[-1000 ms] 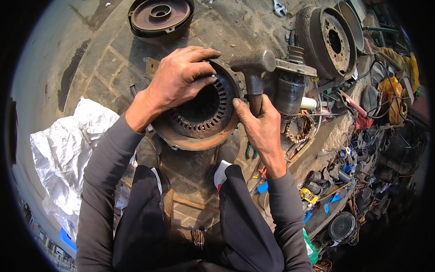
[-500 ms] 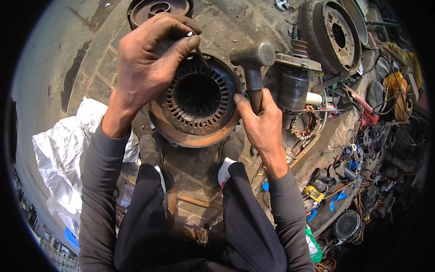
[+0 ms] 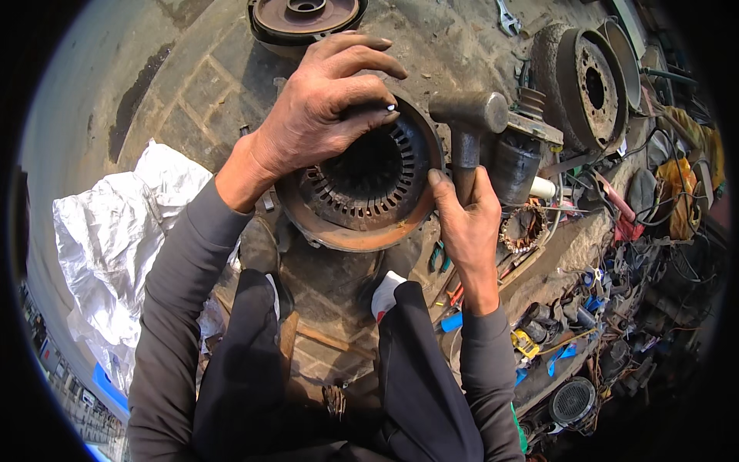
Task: The person sits on the ground and uses a hammer and pliers to work on a circular metal component with internal fins. They repeatedly tap small pins or rivets into place and adjust the part with pliers.
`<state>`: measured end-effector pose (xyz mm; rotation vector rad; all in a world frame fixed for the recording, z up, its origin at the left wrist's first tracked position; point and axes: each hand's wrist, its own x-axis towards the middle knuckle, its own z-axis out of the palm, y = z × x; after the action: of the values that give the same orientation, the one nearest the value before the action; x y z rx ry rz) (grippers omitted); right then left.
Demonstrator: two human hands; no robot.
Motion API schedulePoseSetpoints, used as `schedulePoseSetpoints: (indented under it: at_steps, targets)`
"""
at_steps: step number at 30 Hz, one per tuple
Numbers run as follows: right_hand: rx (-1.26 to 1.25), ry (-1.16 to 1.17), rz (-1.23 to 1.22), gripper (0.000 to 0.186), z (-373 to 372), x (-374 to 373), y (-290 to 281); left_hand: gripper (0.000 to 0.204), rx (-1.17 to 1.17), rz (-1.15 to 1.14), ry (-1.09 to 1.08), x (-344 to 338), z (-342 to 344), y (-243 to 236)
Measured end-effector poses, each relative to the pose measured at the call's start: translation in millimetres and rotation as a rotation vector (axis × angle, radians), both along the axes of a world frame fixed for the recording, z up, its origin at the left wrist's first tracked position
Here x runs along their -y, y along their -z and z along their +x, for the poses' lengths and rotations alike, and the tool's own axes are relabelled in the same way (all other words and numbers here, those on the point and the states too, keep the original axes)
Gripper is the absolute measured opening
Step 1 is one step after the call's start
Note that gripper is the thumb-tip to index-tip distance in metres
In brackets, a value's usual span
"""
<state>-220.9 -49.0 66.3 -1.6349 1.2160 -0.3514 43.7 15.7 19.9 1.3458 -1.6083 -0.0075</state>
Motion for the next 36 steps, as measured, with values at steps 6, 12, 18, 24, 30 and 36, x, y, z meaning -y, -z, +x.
schedulePoseSetpoints:
  at_steps: [6,12,18,24,30,36]
  targets:
    - [-0.018,-0.002,0.05,0.023,-10,3,8,0.024,-0.148,0.431,0.137,7,5,13]
    - [-0.025,-0.066,-0.1,0.027,-15,7,-26,0.024,-0.115,0.493,0.099,6,-2,11]
    - [0.159,-0.433,-0.505,0.036,-23,-4,-101,0.023,-0.115,0.486,0.071,3,-9,9]
    - [-0.35,-0.575,-0.51,0.02,-2,8,-102,0.025,-0.087,0.423,0.035,-2,-13,9]
    - [0.065,-0.501,-0.597,0.026,-8,-14,-131,0.024,-0.127,0.407,0.045,-7,-17,11]
    - [-0.366,-0.631,-0.543,0.017,8,-3,-105,0.026,-0.073,0.408,0.017,-5,-16,12]
